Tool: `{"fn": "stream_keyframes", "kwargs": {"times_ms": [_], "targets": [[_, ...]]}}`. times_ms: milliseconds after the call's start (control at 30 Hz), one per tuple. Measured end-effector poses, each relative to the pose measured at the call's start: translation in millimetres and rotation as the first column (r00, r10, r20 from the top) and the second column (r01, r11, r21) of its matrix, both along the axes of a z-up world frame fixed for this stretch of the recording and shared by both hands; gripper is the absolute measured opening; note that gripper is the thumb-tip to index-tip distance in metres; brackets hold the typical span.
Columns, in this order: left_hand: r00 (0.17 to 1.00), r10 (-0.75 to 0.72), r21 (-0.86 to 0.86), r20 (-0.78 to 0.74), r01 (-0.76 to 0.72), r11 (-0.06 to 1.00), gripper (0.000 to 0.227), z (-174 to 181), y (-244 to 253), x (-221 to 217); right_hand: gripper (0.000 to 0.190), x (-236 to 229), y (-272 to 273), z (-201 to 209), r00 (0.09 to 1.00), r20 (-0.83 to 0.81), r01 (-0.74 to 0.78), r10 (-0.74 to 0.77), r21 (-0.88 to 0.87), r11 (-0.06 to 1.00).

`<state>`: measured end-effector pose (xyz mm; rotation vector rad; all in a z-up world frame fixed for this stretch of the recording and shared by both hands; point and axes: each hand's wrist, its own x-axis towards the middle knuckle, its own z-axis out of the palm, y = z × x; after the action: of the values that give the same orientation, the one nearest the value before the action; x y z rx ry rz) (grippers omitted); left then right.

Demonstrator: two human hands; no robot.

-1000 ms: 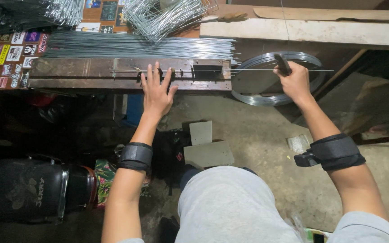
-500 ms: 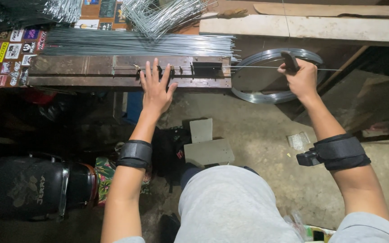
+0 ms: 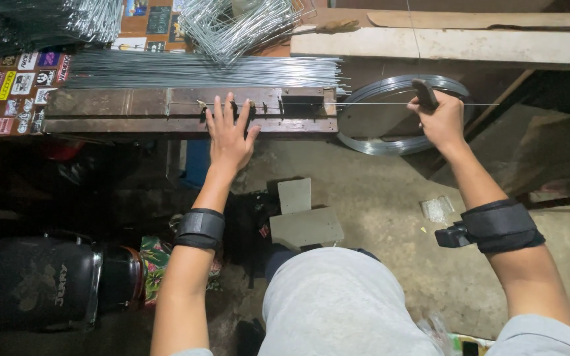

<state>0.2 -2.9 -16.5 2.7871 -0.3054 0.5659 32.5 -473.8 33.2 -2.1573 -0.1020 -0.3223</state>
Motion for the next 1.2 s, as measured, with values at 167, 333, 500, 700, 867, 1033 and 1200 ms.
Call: {"fn": "stream_keyframes", "kwargs": {"times_ms": [167,333,500,700,867,1033,1200], "targets": [[1.0,0.015,0.008,-0.015,-0.015,1.0,0.06,-2.7,-1.8,0.4,0.008,1.3,-2.2,-3.3,1.0,-0.001,-0.013,0.013,-0.046,0.999],[0.999,0.035,0.038,0.009,-0.035,0.999,0.061,-7.6,-3.3,1.8,0.01,2.4,6.5,-3.1,1.0,0.008,-0.009,0.011,-0.156,0.988],[0.996,0.088,0.068,-0.025,-0.086,0.994,0.061,-5.7,-4.4,4.5,0.012,2.6,10.7,-11.1,0.997,0.028,-0.07,0.079,-0.244,0.967],[0.984,0.075,-0.01,-0.159,-0.078,0.997,0.066,8.3,-6.4,0.5,0.026,-2.8,15.1,-12.7,0.996,-0.057,-0.087,0.072,-0.325,0.942],[0.983,0.067,-0.017,-0.173,-0.071,0.997,0.067,15.8,-5.6,-0.3,0.028,1.2,7.6,-11.4,0.996,-0.002,-0.083,0.093,-0.458,0.885],[0.988,0.069,0.006,-0.139,-0.069,0.998,0.066,13.4,-5.0,-0.5,0.034,1.8,3.3,0.3,0.993,0.059,-0.05,0.106,-0.601,0.798],[0.986,0.058,-0.026,-0.155,-0.063,0.998,0.066,11.2,-5.5,0.5,0.028,-0.5,5.0,14.3,0.969,0.187,-0.014,0.163,-0.614,0.789]]}}
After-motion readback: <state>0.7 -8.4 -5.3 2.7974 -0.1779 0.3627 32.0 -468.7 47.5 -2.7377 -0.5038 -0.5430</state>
